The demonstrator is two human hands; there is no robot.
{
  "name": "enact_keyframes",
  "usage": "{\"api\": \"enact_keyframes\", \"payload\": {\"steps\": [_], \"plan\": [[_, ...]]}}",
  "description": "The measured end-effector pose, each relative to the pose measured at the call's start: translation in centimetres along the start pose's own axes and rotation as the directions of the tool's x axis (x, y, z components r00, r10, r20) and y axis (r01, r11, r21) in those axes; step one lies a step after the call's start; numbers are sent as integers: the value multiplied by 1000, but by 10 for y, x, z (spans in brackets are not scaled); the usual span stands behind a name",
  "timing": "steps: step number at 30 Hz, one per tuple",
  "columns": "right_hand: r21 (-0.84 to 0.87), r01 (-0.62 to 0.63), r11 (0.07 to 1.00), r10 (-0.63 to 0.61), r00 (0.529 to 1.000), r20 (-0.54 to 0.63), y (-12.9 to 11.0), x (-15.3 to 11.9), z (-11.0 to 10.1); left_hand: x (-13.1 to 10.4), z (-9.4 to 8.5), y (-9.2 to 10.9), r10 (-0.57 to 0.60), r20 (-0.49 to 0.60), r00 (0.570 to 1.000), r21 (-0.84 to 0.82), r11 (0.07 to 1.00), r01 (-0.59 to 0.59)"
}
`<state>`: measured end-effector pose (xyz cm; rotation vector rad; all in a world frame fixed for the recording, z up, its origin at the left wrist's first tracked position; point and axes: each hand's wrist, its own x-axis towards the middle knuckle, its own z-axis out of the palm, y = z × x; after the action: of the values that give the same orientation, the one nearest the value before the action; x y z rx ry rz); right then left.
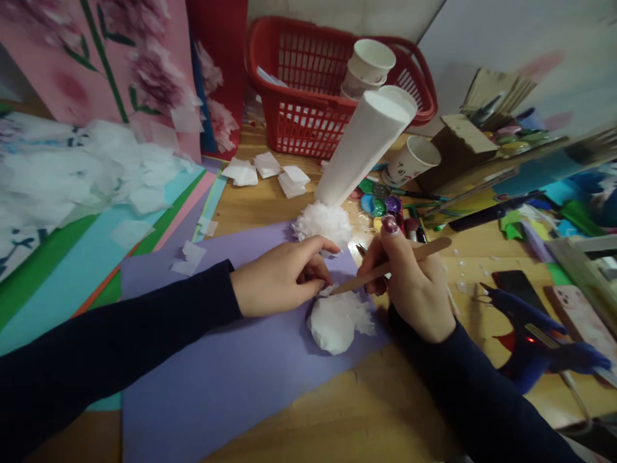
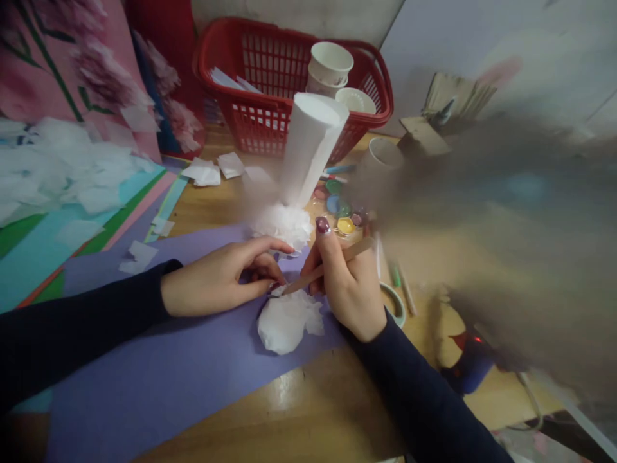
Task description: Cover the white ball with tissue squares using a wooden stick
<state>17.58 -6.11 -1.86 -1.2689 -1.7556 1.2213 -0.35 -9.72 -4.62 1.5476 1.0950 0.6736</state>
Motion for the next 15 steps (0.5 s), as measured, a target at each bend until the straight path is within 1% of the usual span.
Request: {"api": "enact_keyframes", "payload": {"steps": [6,15], "plan": [[7,-71,997,71,997,-21,1,5,0,-1,0,0,-2,12,1000,-4,1000,2],[5,-128,992,128,992,-19,6,6,-1,-1,-1,-2,15,19,1000,9,1000,-15]]}}
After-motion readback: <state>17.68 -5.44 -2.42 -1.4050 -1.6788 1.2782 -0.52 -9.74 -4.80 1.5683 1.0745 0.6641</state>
